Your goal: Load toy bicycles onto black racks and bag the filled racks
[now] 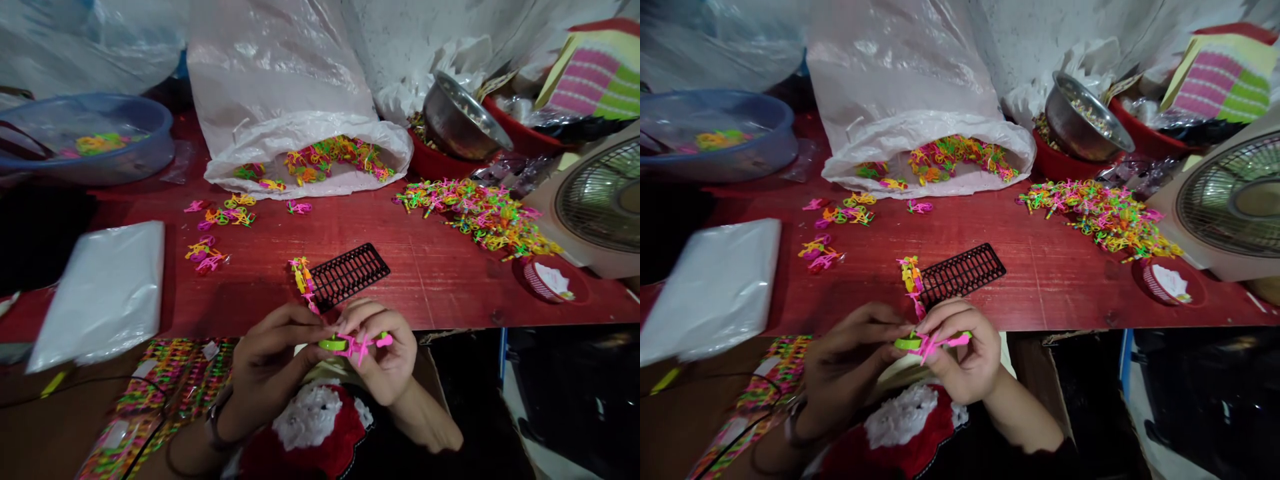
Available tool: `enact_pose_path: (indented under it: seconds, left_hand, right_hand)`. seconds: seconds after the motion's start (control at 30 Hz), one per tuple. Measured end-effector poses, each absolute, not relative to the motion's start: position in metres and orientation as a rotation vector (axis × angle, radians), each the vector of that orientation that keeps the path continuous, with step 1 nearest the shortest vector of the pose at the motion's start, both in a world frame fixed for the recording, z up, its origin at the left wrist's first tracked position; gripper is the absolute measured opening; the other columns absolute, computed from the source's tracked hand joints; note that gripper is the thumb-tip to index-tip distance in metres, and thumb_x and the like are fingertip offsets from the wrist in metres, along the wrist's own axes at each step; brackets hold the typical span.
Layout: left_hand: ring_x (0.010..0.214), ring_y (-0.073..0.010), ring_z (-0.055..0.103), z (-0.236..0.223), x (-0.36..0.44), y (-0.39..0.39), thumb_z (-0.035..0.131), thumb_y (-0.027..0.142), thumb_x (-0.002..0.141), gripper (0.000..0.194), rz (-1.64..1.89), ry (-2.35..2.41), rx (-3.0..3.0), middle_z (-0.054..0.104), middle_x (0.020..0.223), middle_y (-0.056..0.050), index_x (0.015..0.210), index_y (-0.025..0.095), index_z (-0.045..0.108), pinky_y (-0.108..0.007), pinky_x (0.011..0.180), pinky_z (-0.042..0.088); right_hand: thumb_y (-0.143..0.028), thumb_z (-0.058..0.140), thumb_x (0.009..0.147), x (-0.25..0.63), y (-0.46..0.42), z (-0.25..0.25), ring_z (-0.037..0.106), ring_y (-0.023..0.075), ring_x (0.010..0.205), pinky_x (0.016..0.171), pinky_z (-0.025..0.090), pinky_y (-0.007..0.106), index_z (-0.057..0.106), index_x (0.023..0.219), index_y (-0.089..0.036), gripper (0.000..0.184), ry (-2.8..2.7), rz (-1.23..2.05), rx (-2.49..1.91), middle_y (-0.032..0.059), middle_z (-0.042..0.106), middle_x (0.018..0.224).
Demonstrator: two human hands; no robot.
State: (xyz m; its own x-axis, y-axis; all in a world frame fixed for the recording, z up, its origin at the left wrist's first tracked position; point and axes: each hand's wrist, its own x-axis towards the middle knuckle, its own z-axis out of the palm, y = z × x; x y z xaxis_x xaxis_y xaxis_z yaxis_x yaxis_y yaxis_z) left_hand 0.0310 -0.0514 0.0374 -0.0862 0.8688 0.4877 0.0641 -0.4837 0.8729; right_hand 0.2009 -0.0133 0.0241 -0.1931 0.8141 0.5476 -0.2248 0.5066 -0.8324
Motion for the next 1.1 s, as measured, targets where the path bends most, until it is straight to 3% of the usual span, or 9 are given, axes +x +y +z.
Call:
enact_pose_path:
  seconds: [0.27, 0.4, 0.57, 0.93, 1.1]
  left_hand:
    - [0.081, -0.0148, 0.072, 0.037, 0.031, -0.055, 0.076, 0.019, 0.091, 0.026, 1.635, 0.996, 1.667, 0.074, 0.092, -0.003, 0.113, 0.031, 0.08, -0.024, 0.069, 0.061]
    - [0.082, -0.0138, 0.073, 0.036, 0.033, -0.053, 0.077, 0.018, 0.091, 0.021, 1.622, 0.963, 1.643, 0.075, 0.092, -0.003, 0.11, 0.026, 0.08, -0.022, 0.071, 0.061]
    - [0.082, -0.0142, 0.074, 0.035, 0.034, -0.051, 0.08, 0.015, 0.087, 0.013, 1.673, 0.926, 1.596, 0.076, 0.091, -0.004, 0.099, 0.02, 0.078, -0.021, 0.073, 0.062]
    - [0.087, -0.0146, 0.075, 0.025, 0.029, -0.054, 0.074, 0.011, 0.09, 0.014, 1.669, 0.922, 1.779, 0.076, 0.096, -0.005, 0.103, 0.016, 0.075, -0.023, 0.076, 0.063]
    - [0.086, -0.0144, 0.076, 0.026, 0.03, -0.054, 0.075, 0.012, 0.09, 0.011, 1.65, 0.948, 1.808, 0.076, 0.093, -0.004, 0.1, 0.017, 0.073, -0.024, 0.077, 0.063]
  right_hand:
    - [-0.035, 0.086, 0.073, 0.202, -0.014, 0.022, 0.068, 0.0209, 0.069, 0.067, 0.059, 0.04, 0.061, 0.084, -0.03, 0.028, -1.478, 0.922, -0.515, 0.0007, 0.073, 0.08]
    - [-0.024, 0.087, 0.076, 0.203, -0.012, 0.023, 0.07, 0.0197, 0.073, 0.072, 0.059, 0.039, 0.064, 0.091, -0.031, 0.029, -1.459, 0.999, -0.465, -0.0006, 0.075, 0.085]
    - [-0.023, 0.084, 0.081, 0.201, -0.011, 0.02, 0.07, 0.0187, 0.072, 0.07, 0.057, 0.037, 0.063, 0.093, -0.027, 0.025, -1.408, 1.036, -0.388, 0.0002, 0.076, 0.084]
    - [-0.033, 0.089, 0.081, 0.194, -0.013, 0.015, 0.068, 0.0182, 0.073, 0.069, 0.054, 0.035, 0.061, 0.094, -0.029, 0.031, -1.332, 1.102, -0.357, -0.0014, 0.078, 0.087]
    - [-0.036, 0.089, 0.081, 0.193, -0.014, 0.007, 0.069, 0.0186, 0.075, 0.072, 0.055, 0.037, 0.068, 0.114, -0.036, 0.039, -1.327, 1.071, -0.363, -0.0024, 0.077, 0.087]
